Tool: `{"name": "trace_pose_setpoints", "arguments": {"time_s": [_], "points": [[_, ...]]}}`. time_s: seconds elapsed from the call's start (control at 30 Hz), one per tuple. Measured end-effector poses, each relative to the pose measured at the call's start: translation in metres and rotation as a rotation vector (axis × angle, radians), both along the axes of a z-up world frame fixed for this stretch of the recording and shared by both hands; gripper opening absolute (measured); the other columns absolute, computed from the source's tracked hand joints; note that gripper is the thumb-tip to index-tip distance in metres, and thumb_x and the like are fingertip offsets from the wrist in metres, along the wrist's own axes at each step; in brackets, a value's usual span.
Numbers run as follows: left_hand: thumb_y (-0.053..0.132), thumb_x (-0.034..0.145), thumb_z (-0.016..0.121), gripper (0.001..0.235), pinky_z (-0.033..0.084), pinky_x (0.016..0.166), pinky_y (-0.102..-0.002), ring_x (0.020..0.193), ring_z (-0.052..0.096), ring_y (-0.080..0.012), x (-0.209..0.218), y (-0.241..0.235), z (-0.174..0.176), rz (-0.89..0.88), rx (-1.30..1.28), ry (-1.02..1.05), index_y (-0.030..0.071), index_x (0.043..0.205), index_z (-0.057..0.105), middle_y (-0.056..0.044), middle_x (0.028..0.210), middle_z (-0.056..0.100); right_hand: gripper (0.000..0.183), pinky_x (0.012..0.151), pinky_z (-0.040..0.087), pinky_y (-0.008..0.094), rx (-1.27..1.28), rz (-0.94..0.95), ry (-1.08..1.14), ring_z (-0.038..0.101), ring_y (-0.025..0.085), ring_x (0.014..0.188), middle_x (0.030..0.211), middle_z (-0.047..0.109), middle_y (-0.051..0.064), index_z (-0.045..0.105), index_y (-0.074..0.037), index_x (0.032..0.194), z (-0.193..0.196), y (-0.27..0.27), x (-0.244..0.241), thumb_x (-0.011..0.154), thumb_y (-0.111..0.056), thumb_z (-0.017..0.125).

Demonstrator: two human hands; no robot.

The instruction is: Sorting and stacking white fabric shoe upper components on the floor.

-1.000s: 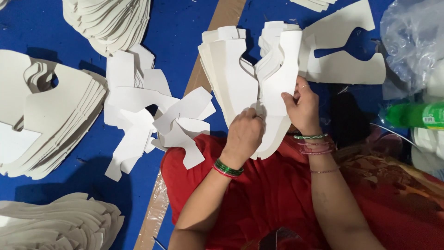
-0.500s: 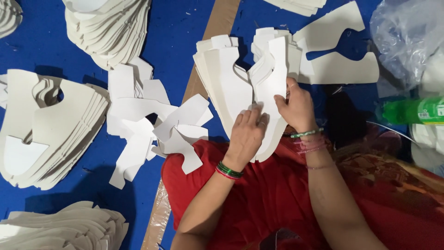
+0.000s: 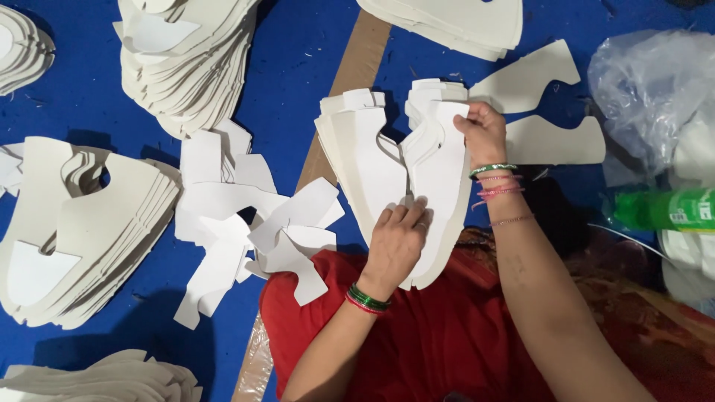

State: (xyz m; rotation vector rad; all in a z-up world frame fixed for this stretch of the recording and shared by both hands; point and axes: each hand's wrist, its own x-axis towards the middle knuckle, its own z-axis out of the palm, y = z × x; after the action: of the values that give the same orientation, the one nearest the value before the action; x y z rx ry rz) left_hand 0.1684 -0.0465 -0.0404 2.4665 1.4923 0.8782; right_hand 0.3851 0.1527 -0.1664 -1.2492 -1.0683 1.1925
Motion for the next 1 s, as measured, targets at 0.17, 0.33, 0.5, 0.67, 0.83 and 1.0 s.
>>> {"name": "trace_pose_setpoints", "arguments": {"time_s": [0.17, 0.33, 0.5, 0.67, 0.83, 1.0], "points": [[0.004, 0.087, 0.063, 0.026, 0.050, 0.090, -0.035, 0.098, 0.063, -0.0242, 0.000, 0.001, 0.000, -0.012, -0.022, 0.007, -0.001, 0.110, 0.075, -0.013, 0.126, 0.070, 0.020, 0.075, 0.054, 0.021, 0.046, -0.025, 0.032, 0.068, 0.009, 0.084, 0.100, 0.075, 0.005, 0.065, 0.001, 0.112, 0.000, -0.003, -0.010, 0.094, 0.008, 0.069], [0.004, 0.091, 0.063, 0.024, 0.049, 0.091, -0.035, 0.099, 0.063, -0.0230, 0.001, 0.001, -0.002, -0.009, -0.016, 0.001, -0.001, 0.112, 0.075, -0.011, 0.124, 0.071, 0.037, 0.078, 0.053, 0.028, 0.316, -0.186, -0.702, 0.068, 0.018, 0.088, 0.104, 0.070, 0.012, 0.064, -0.002, 0.124, 0.037, -0.026, -0.036, 0.090, 0.005, 0.074], [0.004, 0.090, 0.062, 0.026, 0.049, 0.090, -0.035, 0.098, 0.063, -0.0232, 0.001, 0.001, -0.002, -0.015, -0.014, -0.019, -0.001, 0.112, 0.075, -0.011, 0.124, 0.071, 0.032, 0.069, 0.049, 0.028, 0.415, -0.218, -0.689, 0.058, 0.016, 0.076, 0.113, 0.061, 0.011, 0.071, -0.005, 0.120, 0.018, -0.029, -0.031, 0.091, 0.008, 0.073], [0.005, 0.090, 0.063, 0.025, 0.049, 0.091, -0.036, 0.099, 0.063, -0.0234, 0.003, 0.000, -0.010, -0.015, -0.007, -0.035, -0.001, 0.111, 0.074, -0.010, 0.124, 0.070, 0.024, 0.065, 0.047, 0.029, 0.269, -0.191, -0.574, 0.052, 0.016, 0.070, 0.113, 0.058, 0.009, 0.077, -0.009, 0.113, 0.021, -0.028, -0.024, 0.093, 0.005, 0.073], [0.006, 0.088, 0.063, 0.023, 0.048, 0.092, -0.038, 0.105, 0.064, -0.0251, -0.002, -0.001, -0.020, 0.025, 0.002, -0.097, 0.002, 0.108, 0.075, -0.010, 0.121, 0.071, 0.056, 0.111, 0.031, 0.058, 0.334, 0.056, -1.326, 0.031, 0.042, 0.142, 0.161, 0.029, 0.023, 0.055, -0.004, 0.139, 0.044, -0.050, -0.057, 0.095, -0.037, 0.067], [0.005, 0.084, 0.065, 0.020, 0.049, 0.092, -0.038, 0.106, 0.064, -0.0248, -0.003, 0.002, -0.022, 0.001, -0.022, -0.164, 0.004, 0.101, 0.075, -0.009, 0.118, 0.071, 0.092, 0.117, 0.009, 0.070, 0.152, 0.265, -1.282, 0.007, 0.043, 0.155, 0.169, 0.009, 0.022, 0.021, 0.002, 0.160, 0.027, -0.035, -0.059, 0.098, -0.060, 0.050]]}}
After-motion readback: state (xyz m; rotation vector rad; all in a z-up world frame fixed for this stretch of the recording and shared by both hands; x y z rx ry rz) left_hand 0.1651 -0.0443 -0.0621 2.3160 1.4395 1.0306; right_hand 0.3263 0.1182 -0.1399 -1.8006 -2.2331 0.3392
